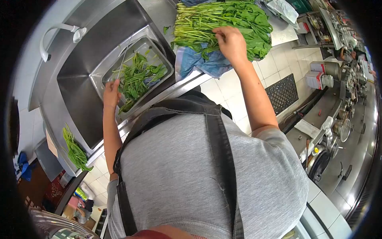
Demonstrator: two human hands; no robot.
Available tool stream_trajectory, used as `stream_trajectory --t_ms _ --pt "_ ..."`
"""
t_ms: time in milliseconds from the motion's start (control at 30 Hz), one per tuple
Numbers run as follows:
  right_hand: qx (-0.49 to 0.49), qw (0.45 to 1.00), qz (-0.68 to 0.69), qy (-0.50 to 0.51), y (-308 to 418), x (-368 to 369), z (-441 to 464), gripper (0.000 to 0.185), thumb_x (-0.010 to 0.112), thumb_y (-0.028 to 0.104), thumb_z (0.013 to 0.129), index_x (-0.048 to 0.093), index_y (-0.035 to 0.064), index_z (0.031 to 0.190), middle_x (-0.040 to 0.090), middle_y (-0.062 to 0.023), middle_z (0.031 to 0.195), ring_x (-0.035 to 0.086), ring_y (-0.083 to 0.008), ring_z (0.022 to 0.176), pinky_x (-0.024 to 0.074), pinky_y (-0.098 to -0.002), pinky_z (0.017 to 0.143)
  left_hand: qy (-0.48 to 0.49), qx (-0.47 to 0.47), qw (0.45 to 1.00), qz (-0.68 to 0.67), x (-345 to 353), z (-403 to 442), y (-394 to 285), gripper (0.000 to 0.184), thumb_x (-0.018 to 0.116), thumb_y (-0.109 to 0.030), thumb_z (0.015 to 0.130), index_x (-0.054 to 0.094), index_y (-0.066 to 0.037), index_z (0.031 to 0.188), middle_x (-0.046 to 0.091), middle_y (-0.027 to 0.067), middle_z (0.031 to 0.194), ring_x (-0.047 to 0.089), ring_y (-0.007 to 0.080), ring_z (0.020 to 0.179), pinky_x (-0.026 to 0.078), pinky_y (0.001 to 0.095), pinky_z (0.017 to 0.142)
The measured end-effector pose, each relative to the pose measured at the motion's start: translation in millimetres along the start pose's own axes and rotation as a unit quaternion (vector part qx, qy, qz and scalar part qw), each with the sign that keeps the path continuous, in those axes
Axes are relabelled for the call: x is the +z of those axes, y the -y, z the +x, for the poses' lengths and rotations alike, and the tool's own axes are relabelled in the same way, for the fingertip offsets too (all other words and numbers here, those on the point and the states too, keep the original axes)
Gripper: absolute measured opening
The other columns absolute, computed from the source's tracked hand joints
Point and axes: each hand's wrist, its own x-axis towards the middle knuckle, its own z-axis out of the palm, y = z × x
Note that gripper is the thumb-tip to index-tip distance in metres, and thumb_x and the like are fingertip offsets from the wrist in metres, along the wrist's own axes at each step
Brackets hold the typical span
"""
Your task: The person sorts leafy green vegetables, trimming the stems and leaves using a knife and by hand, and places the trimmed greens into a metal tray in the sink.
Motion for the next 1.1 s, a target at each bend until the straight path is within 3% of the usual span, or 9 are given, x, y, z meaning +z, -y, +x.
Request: stream_trajectory --t_ms 167,300,400,500,533,667,900,1000,1100 --pt "-0.140 0.988 -0.067 0.016 -12.4 24.4 24.0 0.020 0.072 0.014 0.077 0.073 0.0092 0.096 0.066 -0.0082 0.085 0.061 -0.0312 0.088 0.0499 -0.0414 0.080 0.006 -0.021 0.994 -0.111 1.7 -32.1 -7.0 0.057 0.062 -0.046 0.093 0.049 -0.006 0.132 0.053 0.0027 0.057 0.045 0.0104 0.043 0.033 0.0259 0.040" --pt "-0.107 0.982 -0.125 0.089 -16.4 21.0 35.9 0.015 0.070 0.010 0.078 0.071 0.0099 0.093 0.066 -0.0085 0.091 0.062 -0.0305 0.087 0.0503 -0.0391 0.081 0.005 -0.037 0.987 -0.154 -3.7 -58.1 -14.0 0.058 0.061 -0.046 0.095 0.048 -0.005 0.134 0.052 0.0014 0.057 0.042 0.0073 0.042 0.031 0.0229 0.040" --pt "-0.021 0.987 -0.036 0.154 -28.0 10.5 47.9 0.013 0.069 0.009 0.081 0.068 0.0058 0.094 0.069 -0.0069 0.089 0.065 -0.0237 0.078 0.0507 -0.0331 0.078 -0.009 -0.041 0.983 -0.180 -9.5 -68.4 -8.9 0.057 0.060 -0.045 0.096 0.048 -0.005 0.135 0.052 0.0011 0.057 0.041 0.0065 0.041 0.030 0.0224 0.039" --pt "0.111 0.948 0.228 0.192 -50.7 0.4 63.2 0.014 0.066 0.013 0.087 0.065 0.0011 0.096 0.071 -0.0045 0.087 0.064 -0.0150 0.073 0.0495 -0.0271 0.075 -0.027 -0.044 0.982 -0.183 -15.9 -77.0 -14.0 0.057 0.060 -0.044 0.096 0.048 -0.005 0.135 0.052 0.0007 0.057 0.041 0.0061 0.041 0.030 0.0220 0.039" --pt "0.123 0.918 0.328 0.185 -55.7 -2.5 66.4 0.019 0.067 0.020 0.089 0.069 0.0022 0.093 0.072 -0.0009 0.083 0.060 -0.0067 0.074 0.0456 -0.0226 0.070 -0.028 -0.043 0.980 -0.190 -18.4 -77.8 -13.4 0.057 0.060 -0.044 0.096 0.048 -0.005 0.135 0.051 0.0007 0.057 0.041 0.0061 0.041 0.030 0.0219 0.039" --pt "0.158 0.888 0.349 0.252 -57.0 -32.7 79.4 0.019 0.065 0.024 0.094 0.068 0.0075 0.102 0.072 -0.0001 0.089 0.057 -0.0019 0.073 0.0405 -0.0183 0.064 -0.038 -0.035 0.979 -0.198 -23.5 -83.0 -19.6 0.060 0.060 -0.045 0.096 0.047 -0.005 0.138 0.052 0.0009 0.058 0.041 0.0058 0.041 0.030 0.0215 0.039" --pt "0.190 0.831 0.453 0.261 -42.7 -39.6 76.0 0.019 0.064 0.023 0.095 0.069 0.0076 0.105 0.073 -0.0013 0.095 0.059 -0.0044 0.076 0.0454 -0.0208 0.070 -0.022 -0.010 0.981 -0.191 -27.9 -89.1 -26.1 0.062 0.061 -0.043 0.096 0.043 -0.004 0.141 0.052 0.0011 0.059 0.042 0.0051 0.042 0.030 0.0208 0.039" --pt "0.135 0.918 0.314 0.202 -57.0 -23.3 72.4 0.019 0.066 0.020 0.093 0.070 0.0062 0.105 0.072 -0.0010 0.094 0.060 -0.0049 0.077 0.0464 -0.0215 0.071 -0.013 0.006 0.980 -0.197 -29.7 -97.7 -38.9 0.062 0.061 -0.041 0.096 0.042 -0.003 0.142 0.053 0.0012 0.060 0.042 0.0050 0.043 0.030 0.0206 0.040" --pt "0.169 0.926 0.268 0.204 -60.5 -27.5 73.0 0.018 0.067 0.018 0.092 0.070 0.0050 0.105 0.072 0.0003 0.093 0.061 -0.0045 0.079 0.0462 -0.0218 0.069 -0.012 0.024 0.983 -0.182 -32.7 -102.6 -49.2 0.062 0.061 -0.040 0.096 0.042 -0.003 0.142 0.053 0.0011 0.061 0.042 0.0050 0.044 0.030 0.0203 0.040"
